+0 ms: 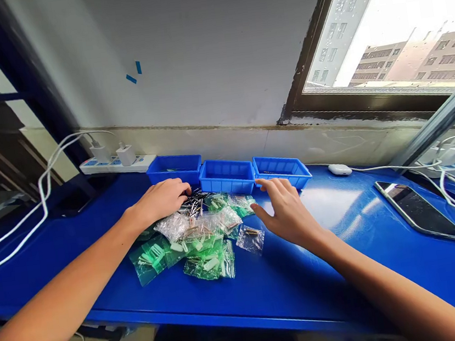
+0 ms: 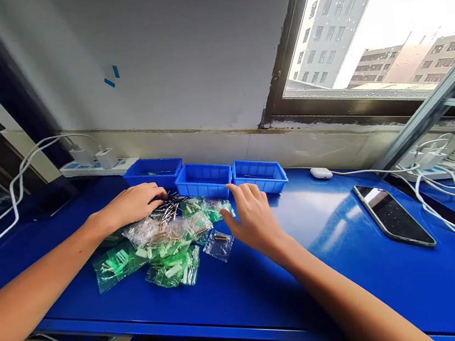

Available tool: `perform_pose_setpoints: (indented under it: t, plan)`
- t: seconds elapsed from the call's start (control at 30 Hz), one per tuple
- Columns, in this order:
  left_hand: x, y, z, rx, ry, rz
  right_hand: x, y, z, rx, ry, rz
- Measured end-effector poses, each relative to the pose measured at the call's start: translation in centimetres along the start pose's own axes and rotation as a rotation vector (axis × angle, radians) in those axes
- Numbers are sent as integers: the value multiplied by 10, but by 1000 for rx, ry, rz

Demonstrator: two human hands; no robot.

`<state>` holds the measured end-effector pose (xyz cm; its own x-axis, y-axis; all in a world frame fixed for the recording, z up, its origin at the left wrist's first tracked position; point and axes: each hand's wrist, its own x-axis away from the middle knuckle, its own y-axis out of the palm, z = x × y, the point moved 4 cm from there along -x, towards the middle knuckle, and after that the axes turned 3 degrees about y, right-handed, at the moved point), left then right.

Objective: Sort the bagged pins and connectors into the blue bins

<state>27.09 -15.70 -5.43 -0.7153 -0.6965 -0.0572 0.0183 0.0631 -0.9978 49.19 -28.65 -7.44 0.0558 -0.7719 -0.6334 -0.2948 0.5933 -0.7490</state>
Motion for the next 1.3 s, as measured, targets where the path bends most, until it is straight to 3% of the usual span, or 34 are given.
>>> perform_pose_setpoints:
  t: [0.3,0.47,0.63,0.77,0.87,1.0,1.13,1.23,1.3]
  plan:
    - [-1,4,-1,17,12,14,3,5,4,-68,26,-67]
    - [3,-9,2,38,23,81,2,6,0,-89,26,-111]
    - [13,-26,41,275,155,203,2,2,-15,-139,-83,-25]
    - [24,-24,78,518,310,210,4,-4,-35,-176,-221,17]
    - [28,-18,88,676,303,192,6,-6,-43,-166,-289,33]
    - [28,-14,90,778,250,178,7,-6,-46,-142,-324,49]
    - [22,-16,80,654,202,205,2,-7,-39,-91,-306,91]
    - [14,-18,53,401,73,313,-9,-16,-9,-12,-184,238]
    - [8,-14,32,246,-10,326,-16,-22,21,80,-45,349]
